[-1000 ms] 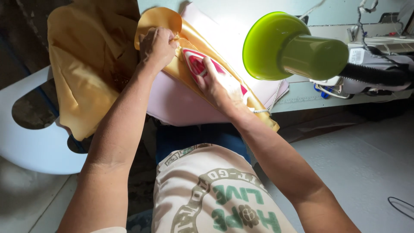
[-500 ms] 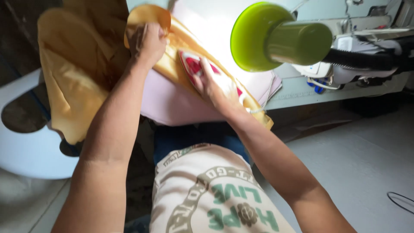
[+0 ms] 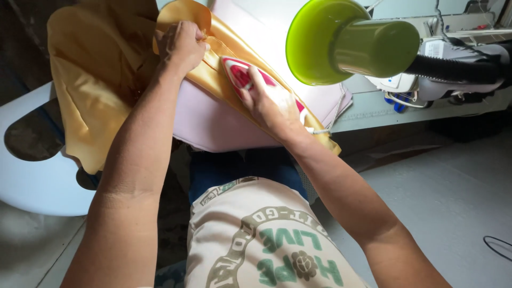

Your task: Ironing a piece of gold fabric and trimming it with scissors on a work table.

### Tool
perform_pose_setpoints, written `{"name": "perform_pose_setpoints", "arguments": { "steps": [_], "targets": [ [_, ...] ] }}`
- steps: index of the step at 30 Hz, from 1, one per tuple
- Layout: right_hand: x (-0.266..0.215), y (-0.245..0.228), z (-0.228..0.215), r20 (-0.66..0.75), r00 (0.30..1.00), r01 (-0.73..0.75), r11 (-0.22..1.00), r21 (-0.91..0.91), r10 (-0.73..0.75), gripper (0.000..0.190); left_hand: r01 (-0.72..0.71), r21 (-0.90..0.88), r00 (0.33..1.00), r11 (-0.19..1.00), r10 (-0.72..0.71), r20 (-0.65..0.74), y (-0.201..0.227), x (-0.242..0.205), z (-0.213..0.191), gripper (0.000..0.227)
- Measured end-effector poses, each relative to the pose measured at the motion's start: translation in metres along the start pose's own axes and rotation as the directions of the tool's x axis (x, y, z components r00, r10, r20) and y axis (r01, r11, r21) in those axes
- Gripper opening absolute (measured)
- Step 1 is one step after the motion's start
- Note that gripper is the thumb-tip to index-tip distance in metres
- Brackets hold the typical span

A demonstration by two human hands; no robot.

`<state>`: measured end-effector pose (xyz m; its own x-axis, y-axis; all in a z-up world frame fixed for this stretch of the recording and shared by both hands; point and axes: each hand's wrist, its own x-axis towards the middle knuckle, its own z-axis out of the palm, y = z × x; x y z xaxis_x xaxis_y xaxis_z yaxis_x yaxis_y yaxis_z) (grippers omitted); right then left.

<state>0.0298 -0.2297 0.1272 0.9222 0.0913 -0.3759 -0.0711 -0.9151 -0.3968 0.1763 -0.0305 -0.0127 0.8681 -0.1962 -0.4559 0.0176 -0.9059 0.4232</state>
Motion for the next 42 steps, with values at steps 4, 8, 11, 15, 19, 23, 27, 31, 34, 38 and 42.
{"name": "perform_pose_setpoints", "arguments": {
  "steps": [4,8,11,15,19,23,27,31,34,38,42],
  "targets": [
    [-0.006,-0.007,-0.005,0.09,0.996,-0.016,0.998,0.065,0.01,0.047,-0.022,0.019,0.999,1.0,0.023,-0.048,-0.006,0.001,0.014,0.022],
    [-0.004,0.011,0.011,0.046,0.996,0.076,0.988,-0.136,-0.07,0.056,-0.017,-0.005,0.998,1.0,0.017,-0.06,-0.012,0.017,0.015,0.013],
    [-0.022,0.012,0.013,0.018,0.992,0.122,0.984,-0.128,-0.121,0.053,-0.064,0.009,0.995,0.998,0.064,-0.072,-0.022,0.01,0.028,0.014],
    [-0.072,0.037,0.008,0.05,0.998,0.037,0.993,-0.116,-0.032,0.045,0.02,-0.009,0.999,1.0,-0.02,0.026,0.004,-0.006,-0.004,0.02],
    [-0.097,0.067,0.02,0.037,0.994,-0.087,0.968,-0.234,0.099,0.053,0.014,-0.023,0.999,1.0,-0.013,0.053,0.015,-0.011,-0.021,0.015],
    [-0.066,0.047,0.016,-0.032,0.995,-0.095,0.982,-0.162,0.091,0.053,0.015,0.004,0.996,1.0,-0.016,0.09,0.015,-0.005,-0.02,0.015],
    [-0.012,0.014,0.016,-0.134,0.99,-0.051,0.997,-0.059,0.043,0.053,0.033,0.007,0.994,0.999,-0.034,0.102,0.012,-0.002,-0.018,0.02],
    [0.018,-0.018,-0.006,0.101,0.972,-0.218,0.975,0.051,0.212,0.056,0.046,0.036,0.991,0.998,-0.05,0.126,0.01,-0.003,-0.015,0.025],
    [0.009,-0.016,-0.003,-0.014,0.966,-0.257,0.961,0.101,0.26,0.043,0.003,0.032,0.995,0.999,-0.006,0.098,0.015,-0.001,-0.02,0.022],
    [0.01,-0.005,0.012,-0.057,0.96,-0.27,0.961,0.06,0.273,0.055,0.053,-0.001,0.994,0.999,-0.052,0.095,0.005,0.008,-0.011,0.017],
    [0.006,-0.007,0.006,-0.031,0.941,-0.333,0.936,0.116,0.338,0.058,-0.037,0.087,0.997,0.996,0.03,0.071,0.001,0.006,-0.008,0.023]
  ]
}}
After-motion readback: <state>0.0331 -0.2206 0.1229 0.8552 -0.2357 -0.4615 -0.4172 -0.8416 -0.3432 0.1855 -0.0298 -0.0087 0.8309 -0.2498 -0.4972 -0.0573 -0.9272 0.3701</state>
